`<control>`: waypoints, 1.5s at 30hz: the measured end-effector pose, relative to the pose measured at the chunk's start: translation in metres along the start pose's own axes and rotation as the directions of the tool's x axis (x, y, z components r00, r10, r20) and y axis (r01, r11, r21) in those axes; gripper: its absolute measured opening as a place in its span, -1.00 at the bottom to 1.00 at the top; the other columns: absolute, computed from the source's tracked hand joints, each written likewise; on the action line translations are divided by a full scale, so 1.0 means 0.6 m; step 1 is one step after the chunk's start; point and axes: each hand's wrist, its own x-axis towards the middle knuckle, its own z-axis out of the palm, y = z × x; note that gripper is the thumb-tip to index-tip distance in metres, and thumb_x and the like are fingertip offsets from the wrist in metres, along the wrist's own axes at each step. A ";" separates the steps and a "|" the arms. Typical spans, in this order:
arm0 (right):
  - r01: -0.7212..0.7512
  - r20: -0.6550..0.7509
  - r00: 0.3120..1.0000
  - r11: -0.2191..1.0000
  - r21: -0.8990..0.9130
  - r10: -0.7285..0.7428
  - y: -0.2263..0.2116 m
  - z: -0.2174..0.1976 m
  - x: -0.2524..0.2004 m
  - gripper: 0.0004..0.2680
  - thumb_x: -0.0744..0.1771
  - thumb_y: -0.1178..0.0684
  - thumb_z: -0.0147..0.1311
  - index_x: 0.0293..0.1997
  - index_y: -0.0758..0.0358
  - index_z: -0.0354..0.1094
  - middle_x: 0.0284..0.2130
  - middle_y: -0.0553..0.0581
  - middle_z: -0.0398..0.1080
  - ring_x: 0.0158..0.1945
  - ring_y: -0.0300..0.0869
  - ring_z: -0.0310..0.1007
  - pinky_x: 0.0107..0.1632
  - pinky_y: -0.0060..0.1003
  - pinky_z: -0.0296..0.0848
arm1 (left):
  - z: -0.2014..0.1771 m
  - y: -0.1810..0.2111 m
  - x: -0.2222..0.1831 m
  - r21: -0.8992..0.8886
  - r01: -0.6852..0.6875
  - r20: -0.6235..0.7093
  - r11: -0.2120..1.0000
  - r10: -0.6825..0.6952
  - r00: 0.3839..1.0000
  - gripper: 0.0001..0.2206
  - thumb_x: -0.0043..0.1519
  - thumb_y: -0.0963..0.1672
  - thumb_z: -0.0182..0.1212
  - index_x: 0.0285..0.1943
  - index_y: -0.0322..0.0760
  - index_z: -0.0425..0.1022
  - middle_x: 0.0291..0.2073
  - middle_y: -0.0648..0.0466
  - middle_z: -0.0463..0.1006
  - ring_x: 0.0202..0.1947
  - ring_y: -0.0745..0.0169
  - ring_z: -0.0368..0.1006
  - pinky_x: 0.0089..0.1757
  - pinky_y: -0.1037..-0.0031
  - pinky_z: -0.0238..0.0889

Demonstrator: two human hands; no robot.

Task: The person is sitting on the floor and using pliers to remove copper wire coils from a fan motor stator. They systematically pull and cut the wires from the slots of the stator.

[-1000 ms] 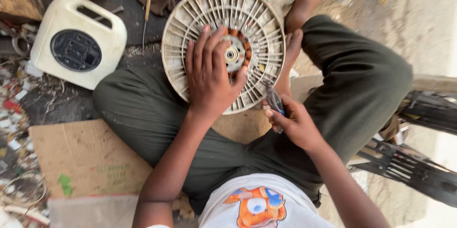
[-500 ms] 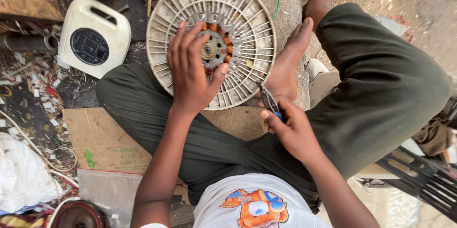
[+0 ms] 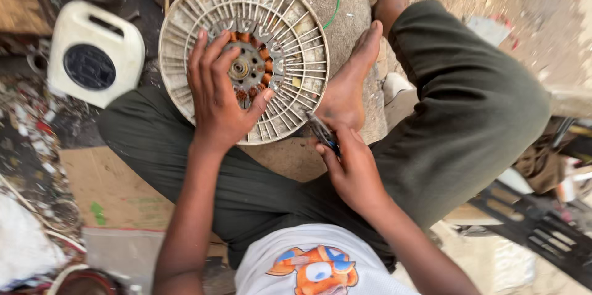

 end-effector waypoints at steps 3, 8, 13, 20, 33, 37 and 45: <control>0.037 0.000 0.999 0.985 -0.167 -0.037 -0.014 0.010 0.008 -0.87 0.39 0.16 0.10 0.02 0.30 0.33 -0.25 0.32 0.38 -0.13 0.19 0.38 -0.09 -0.02 0.35 | -0.023 -0.024 0.023 0.105 -0.114 0.103 0.988 0.103 0.989 -0.38 0.32 0.10 0.29 0.45 -0.11 0.12 0.57 -0.09 -0.03 0.62 -0.27 -0.39 0.53 -0.13 -0.36; 0.148 0.043 0.989 0.973 -0.175 -0.142 -0.025 0.020 -0.001 -0.86 0.39 0.14 0.09 0.02 0.27 0.46 -0.25 0.27 0.40 -0.17 0.16 0.34 -0.09 -0.02 0.33 | -0.068 -0.062 0.062 0.167 -0.324 0.288 0.931 0.268 0.919 -0.27 0.27 0.15 0.15 0.57 -0.06 0.00 0.62 -0.17 -0.15 0.62 -0.21 -0.43 0.50 -0.13 -0.44; 0.168 -0.023 0.984 0.955 -0.245 -0.179 -0.031 0.030 -0.001 -0.90 0.37 0.11 0.15 -0.10 0.31 0.43 -0.32 0.29 0.37 -0.23 0.13 0.37 -0.16 -0.05 0.34 | -0.068 -0.059 0.027 -0.045 -0.048 -0.038 0.998 0.046 0.998 -0.30 0.41 0.25 -0.42 0.64 -0.04 0.06 0.62 0.01 0.01 0.67 -0.10 -0.26 0.57 -0.02 -0.36; 0.068 -0.041 0.996 0.986 -0.149 -0.075 -0.033 0.042 -0.009 -0.90 0.39 0.14 0.07 -0.04 0.29 0.42 -0.46 0.25 0.53 -0.35 0.05 0.65 -0.32 -0.15 0.51 | -0.009 -0.072 0.000 0.137 0.045 -0.083 0.990 -0.034 0.996 -0.41 0.52 0.16 -0.33 0.57 -0.23 0.14 0.51 -0.07 0.25 0.57 -0.11 -0.02 0.45 -0.11 -0.38; 0.365 0.021 0.916 0.812 -0.455 -0.400 -0.078 0.002 0.017 -0.84 0.37 0.13 0.08 0.03 0.21 0.51 -0.47 0.22 0.52 -0.39 0.09 0.57 -0.32 -0.08 0.47 | 0.011 -0.073 -0.013 0.201 -0.008 -0.258 0.980 0.060 0.964 -0.42 0.50 0.16 -0.24 0.46 -0.31 0.28 0.34 -0.12 0.39 0.42 -0.13 0.16 0.37 -0.04 -0.24; 0.415 0.088 0.899 0.771 -0.483 -0.429 -0.109 0.002 0.040 -0.86 0.36 0.10 0.09 -0.06 0.20 0.55 -0.60 0.10 0.52 -0.42 0.03 0.55 -0.20 -0.09 0.48 | -0.022 -0.030 -0.052 -0.119 -0.068 -0.536 0.991 -0.006 0.844 -0.60 0.53 0.03 -0.07 0.30 -0.36 0.38 0.10 -0.16 0.54 0.14 -0.11 0.42 0.13 0.09 0.29; 0.334 0.190 0.943 0.767 -0.548 -0.274 -0.101 -0.003 0.065 -0.85 0.39 0.06 0.04 -0.03 0.16 0.54 -0.61 0.09 0.51 -0.46 -0.01 0.56 -0.30 -0.11 0.47 | 0.118 0.129 -0.209 -0.653 0.421 0.165 0.630 -0.424 0.891 -0.73 0.41 -0.02 0.02 -0.10 -0.34 0.45 -0.52 -0.01 0.53 -0.56 0.22 0.46 -0.45 0.36 0.28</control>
